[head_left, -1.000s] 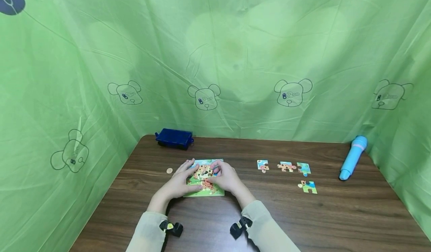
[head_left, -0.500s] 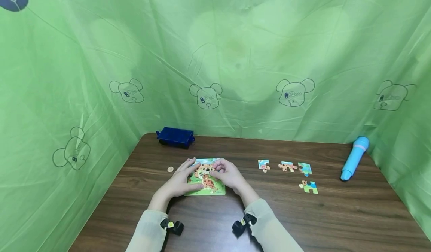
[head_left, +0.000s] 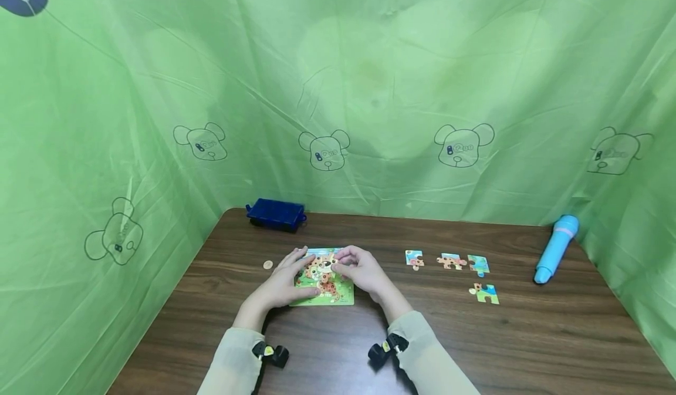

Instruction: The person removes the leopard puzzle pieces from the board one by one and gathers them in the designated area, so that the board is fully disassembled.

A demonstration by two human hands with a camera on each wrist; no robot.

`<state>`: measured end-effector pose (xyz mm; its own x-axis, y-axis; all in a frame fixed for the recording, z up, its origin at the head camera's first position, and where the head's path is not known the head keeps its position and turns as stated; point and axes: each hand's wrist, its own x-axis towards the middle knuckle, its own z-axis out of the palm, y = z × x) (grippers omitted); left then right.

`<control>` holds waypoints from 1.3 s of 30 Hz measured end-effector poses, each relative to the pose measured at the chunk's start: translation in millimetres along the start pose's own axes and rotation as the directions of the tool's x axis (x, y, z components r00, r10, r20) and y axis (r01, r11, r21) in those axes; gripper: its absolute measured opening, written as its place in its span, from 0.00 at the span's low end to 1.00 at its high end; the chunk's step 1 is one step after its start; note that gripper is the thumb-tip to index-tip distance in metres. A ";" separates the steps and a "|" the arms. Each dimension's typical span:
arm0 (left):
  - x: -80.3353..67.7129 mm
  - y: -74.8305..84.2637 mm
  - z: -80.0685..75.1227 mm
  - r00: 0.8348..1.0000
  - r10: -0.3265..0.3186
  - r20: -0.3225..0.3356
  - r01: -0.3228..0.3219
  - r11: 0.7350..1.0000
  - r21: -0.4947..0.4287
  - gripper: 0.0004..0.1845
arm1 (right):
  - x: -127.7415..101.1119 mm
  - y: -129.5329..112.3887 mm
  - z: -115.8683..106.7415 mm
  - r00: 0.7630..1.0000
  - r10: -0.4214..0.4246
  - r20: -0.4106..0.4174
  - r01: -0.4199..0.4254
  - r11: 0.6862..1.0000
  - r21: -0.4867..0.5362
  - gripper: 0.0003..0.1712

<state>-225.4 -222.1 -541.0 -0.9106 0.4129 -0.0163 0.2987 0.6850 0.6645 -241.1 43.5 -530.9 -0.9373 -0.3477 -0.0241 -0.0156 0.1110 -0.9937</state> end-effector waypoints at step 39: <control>-1.2 0.0 0.6 1.000 -0.016 0.003 0.016 1.000 -0.013 0.52 | -81.6 -38.7 -145.7 1.000 0.014 -0.028 -0.019 0.982 -0.190 0.19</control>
<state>-224.1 -222.2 -541.4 -0.9143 0.4040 -0.0294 0.2804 0.6835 0.6739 -214.7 203.2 -474.5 -0.9468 -0.3199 -0.0345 -0.0638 0.2919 -0.9543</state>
